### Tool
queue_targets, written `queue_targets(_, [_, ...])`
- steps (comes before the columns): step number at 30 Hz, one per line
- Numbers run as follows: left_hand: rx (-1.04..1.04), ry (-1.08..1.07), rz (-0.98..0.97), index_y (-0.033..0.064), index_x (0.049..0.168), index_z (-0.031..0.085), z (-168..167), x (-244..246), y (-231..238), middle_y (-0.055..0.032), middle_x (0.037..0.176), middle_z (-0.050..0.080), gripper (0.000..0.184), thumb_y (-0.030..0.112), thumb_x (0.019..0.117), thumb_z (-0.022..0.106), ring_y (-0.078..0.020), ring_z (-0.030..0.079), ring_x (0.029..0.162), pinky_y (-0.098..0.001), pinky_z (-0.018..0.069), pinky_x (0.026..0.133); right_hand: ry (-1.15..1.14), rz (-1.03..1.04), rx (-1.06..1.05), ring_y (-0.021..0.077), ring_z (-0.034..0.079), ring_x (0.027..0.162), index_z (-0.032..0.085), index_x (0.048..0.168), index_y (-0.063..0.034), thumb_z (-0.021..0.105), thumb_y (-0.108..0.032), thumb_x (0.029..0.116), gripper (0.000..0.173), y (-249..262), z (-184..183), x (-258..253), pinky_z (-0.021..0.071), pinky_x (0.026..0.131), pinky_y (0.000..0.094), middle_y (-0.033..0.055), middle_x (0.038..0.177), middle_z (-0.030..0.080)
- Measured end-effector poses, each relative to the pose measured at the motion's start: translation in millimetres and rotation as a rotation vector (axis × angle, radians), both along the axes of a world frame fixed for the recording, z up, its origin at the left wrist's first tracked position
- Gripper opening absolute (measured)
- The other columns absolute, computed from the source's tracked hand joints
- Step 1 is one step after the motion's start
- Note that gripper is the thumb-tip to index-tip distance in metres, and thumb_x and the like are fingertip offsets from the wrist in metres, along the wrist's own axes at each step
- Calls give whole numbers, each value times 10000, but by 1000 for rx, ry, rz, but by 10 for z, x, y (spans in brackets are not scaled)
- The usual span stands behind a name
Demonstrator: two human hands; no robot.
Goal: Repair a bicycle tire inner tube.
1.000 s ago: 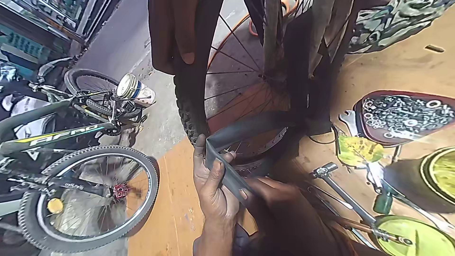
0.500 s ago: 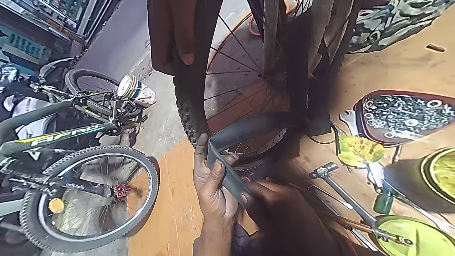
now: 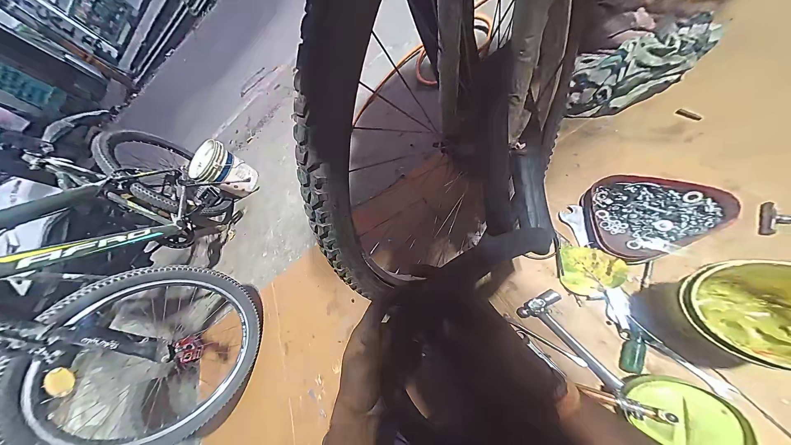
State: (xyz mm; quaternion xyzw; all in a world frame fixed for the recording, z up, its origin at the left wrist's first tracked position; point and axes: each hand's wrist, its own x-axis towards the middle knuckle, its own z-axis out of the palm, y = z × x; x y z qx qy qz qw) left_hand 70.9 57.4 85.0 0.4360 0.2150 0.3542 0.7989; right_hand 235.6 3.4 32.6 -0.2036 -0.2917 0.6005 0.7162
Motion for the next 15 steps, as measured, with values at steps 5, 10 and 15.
queue_targets(5, [79,232,79,118,1354,591,94,-118,-43,-12,869,683,435,341,985,651,-21,538,555,-180,467,481,19,59,-51,94,687,996,654,1194,-98,788,-128,852,369,74,91,-37,596,889,311,-15,1077,725])
queue_targets(10, [115,317,-53,197,1385,567,128,-110,-69,6,1096,725,435,286,970,660,-40,654,798,-204,538,629,49,53,205,135,671,1047,681,1093,-137,822,-82,808,322,192,-50,-50,561,973,361,1,1073,716])
queue_targets(15, [134,214,-178,168,1285,563,-20,-66,-33,19,1184,601,300,309,1023,602,-58,581,913,-216,493,708,100,32,324,235,670,1163,693,1071,-136,802,-81,855,248,206,-222,13,489,1116,450,53,1101,731])
